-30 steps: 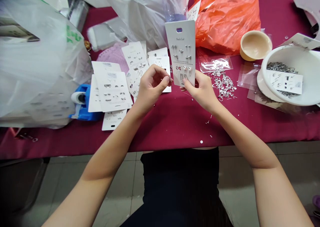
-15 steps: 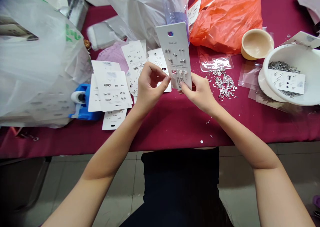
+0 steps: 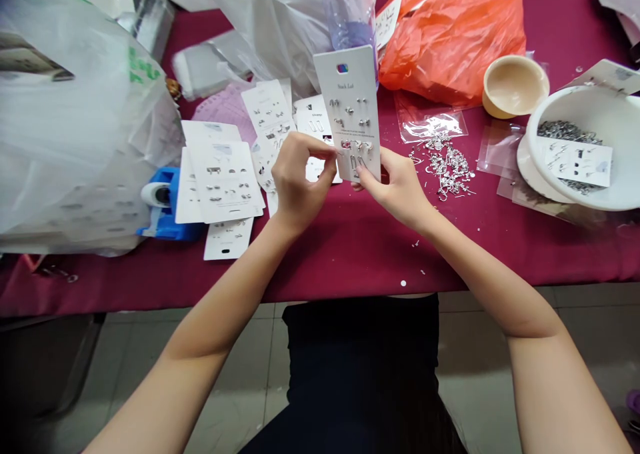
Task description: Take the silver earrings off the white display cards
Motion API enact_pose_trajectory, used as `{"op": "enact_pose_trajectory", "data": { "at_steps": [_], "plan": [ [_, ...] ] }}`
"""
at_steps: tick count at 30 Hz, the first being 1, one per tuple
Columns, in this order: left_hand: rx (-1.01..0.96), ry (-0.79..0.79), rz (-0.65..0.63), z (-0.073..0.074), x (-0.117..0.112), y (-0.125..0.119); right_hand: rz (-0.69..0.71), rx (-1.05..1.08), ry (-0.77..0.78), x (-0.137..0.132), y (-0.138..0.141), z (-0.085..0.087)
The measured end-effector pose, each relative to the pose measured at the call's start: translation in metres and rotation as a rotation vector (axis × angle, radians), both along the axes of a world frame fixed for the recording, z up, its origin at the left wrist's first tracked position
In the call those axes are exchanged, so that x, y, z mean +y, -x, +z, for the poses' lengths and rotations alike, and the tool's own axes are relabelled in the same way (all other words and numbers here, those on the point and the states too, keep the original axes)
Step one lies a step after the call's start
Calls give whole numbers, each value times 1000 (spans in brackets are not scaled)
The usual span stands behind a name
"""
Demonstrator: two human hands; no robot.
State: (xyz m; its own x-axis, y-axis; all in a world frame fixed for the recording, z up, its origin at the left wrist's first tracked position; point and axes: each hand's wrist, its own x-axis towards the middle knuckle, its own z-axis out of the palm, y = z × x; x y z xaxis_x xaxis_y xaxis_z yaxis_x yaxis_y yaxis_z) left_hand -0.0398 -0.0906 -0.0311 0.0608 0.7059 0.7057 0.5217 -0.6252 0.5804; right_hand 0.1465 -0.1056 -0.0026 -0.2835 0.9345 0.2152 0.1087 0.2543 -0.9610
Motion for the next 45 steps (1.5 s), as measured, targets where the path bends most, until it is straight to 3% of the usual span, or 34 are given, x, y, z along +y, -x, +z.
{"op": "enact_pose_trajectory", "data": {
  "at_steps": [4,8,14,18,23,30,34,39,45],
  "plan": [
    [55,-71,19,-7,1,0,24,36,22,-1,1,1],
    [84,-32,-33,-2,-1,-1,29,64,47,-1,1,1],
    [-94,166,-128,12,-4,-1,15,104,69,2,1,0],
    [-260,316,-194,8,2,2,30,105,87,2,0,-1],
    [-302,514,-326,5,4,3,22,98,65,3,-1,-1],
    [-551,717,-410,22,-6,-6,19,13,-16,0,-1,0],
    [-659,785,-474,23,-7,-8,72,-26,-79,1,-4,3],
    [-780,866,-590,24,-6,-3,247,122,77,7,-5,5],
    [-759,973,-711,23,-11,-7,153,166,-3,13,-1,-7]
  ]
}}
